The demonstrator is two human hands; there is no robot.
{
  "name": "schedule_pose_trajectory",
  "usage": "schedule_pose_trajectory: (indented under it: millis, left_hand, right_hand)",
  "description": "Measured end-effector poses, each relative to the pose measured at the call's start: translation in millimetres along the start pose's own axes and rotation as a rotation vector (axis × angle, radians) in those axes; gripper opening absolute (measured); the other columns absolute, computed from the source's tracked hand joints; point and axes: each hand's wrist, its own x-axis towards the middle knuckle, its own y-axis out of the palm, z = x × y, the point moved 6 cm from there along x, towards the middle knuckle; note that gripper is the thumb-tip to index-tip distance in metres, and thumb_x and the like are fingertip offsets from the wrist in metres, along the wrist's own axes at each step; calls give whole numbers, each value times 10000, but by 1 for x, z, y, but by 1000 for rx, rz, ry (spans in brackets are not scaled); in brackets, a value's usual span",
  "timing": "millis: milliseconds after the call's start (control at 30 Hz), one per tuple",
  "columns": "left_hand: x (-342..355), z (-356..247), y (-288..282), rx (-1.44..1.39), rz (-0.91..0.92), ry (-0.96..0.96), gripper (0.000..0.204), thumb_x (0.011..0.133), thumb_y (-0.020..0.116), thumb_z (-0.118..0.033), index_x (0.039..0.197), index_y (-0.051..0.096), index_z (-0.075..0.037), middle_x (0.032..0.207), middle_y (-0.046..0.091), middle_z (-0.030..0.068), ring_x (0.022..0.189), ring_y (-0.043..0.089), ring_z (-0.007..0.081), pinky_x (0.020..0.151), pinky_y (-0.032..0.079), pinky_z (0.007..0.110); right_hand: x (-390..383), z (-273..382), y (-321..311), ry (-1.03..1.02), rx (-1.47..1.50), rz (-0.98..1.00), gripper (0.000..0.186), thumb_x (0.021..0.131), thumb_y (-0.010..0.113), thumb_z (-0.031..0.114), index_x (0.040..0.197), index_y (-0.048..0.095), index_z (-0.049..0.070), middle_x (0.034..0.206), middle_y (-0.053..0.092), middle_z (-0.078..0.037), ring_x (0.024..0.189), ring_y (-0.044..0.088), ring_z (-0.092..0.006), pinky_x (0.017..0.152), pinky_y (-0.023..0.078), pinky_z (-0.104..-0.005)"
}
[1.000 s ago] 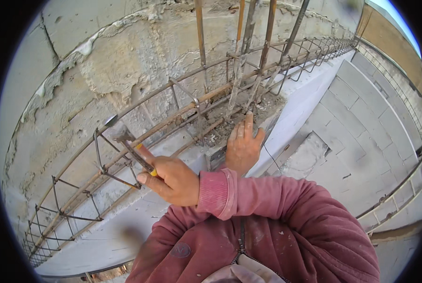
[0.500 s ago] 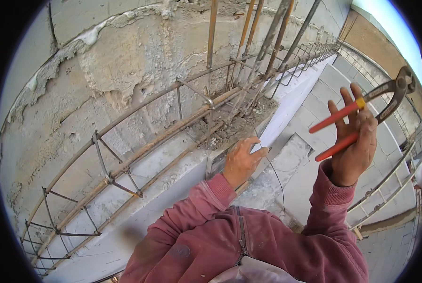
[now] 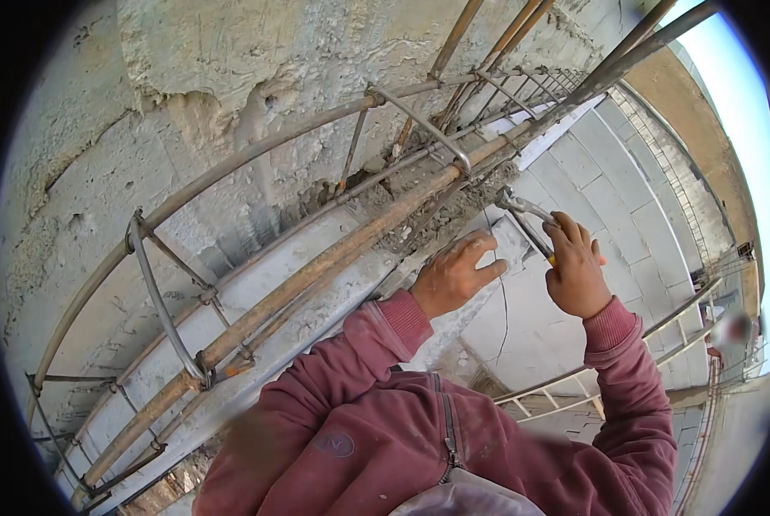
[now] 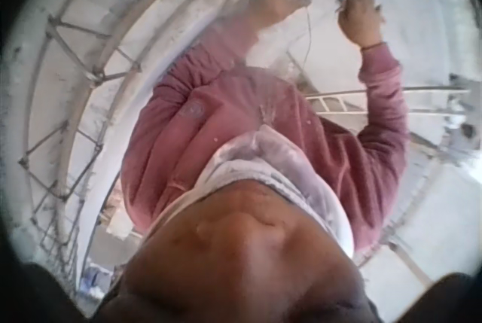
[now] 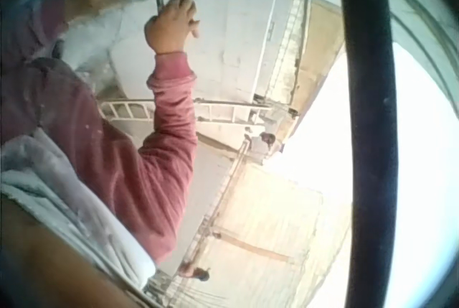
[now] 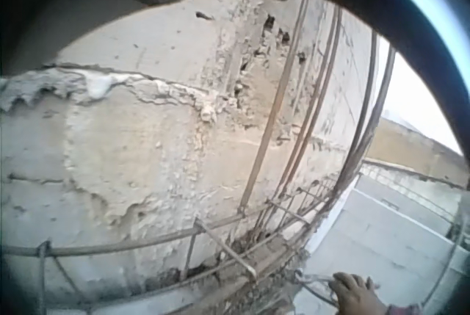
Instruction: The person fastens steel rebar reinforcement by wrapping binding wire around the metal bars by hand and twisting and cutting the wire using pincer pliers.
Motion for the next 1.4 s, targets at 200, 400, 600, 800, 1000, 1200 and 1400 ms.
schedule_pose_trajectory:
  millis: [200, 400, 600, 800, 1000, 1200, 1400]
  left_hand:
    - [0, -1, 0, 5, 25, 7, 281, 705, 620, -60, 966, 643, -161, 1004, 497, 71, 983, 534, 245, 724, 497, 343]
    - [-1, -2, 1, -7, 28, -2, 271, 717, 627, -68, 968, 651, -166, 1021, 502, 67, 990, 532, 243, 730, 501, 341]
    - [-3, 3, 1, -134, -13, -88, 245, 704, 648, -59, 926, 669, -161, 1008, 516, 72, 973, 542, 246, 733, 502, 340]
    - [-5, -2, -12, -178, -107, -10, 300, 653, 678, -18, 920, 673, -154, 985, 526, 82, 950, 555, 258, 752, 500, 341]
    - [-8, -2, -8, -178, -93, 12, 308, 643, 676, -13, 919, 673, -148, 974, 529, 80, 957, 558, 261, 748, 508, 343]
    - [-4, -5, -9, -148, -86, 8, 308, 638, 679, -23, 913, 674, -161, 940, 531, 68, 953, 562, 249, 720, 518, 339]
    - [-7, -1, -2, -412, -128, -130, 282, 686, 640, 35, 931, 627, -104, 1005, 470, 93, 977, 550, 236, 803, 497, 343]
  right_hand:
    - [20, 9, 13, 12, 194, 247, 484, 693, 493, 13, 1175, 456, -8, 1269, 383, -160, 1166, 379, -376, 883, 347, -597]
    - [26, 20, 8, 36, 71, 275, 440, 700, 488, 27, 1137, 476, -22, 1178, 433, -222, 1094, 446, -378, 849, 412, -494]
    - [30, 28, -4, 233, 362, 653, 342, 705, 511, 73, 1021, 531, -58, 942, 551, -238, 851, 574, -333, 735, 463, -371]
    - [28, 4, 10, 285, 782, 864, 372, 666, 529, 46, 1012, 556, -84, 899, 572, -176, 699, 581, -225, 675, 472, -298]
    - [28, 13, 7, 262, 485, 731, 308, 673, 507, 36, 954, 570, -73, 867, 559, -216, 828, 588, -271, 705, 467, -351]
    - [40, 29, 0, -141, 62, 305, 183, 685, 484, 42, 811, 553, -70, 826, 561, -264, 760, 565, -406, 695, 471, -424]
    - [40, 42, -6, -64, -79, 301, 95, 687, 492, 17, 730, 514, -65, 674, 569, -193, 620, 585, -340, 610, 478, -391]
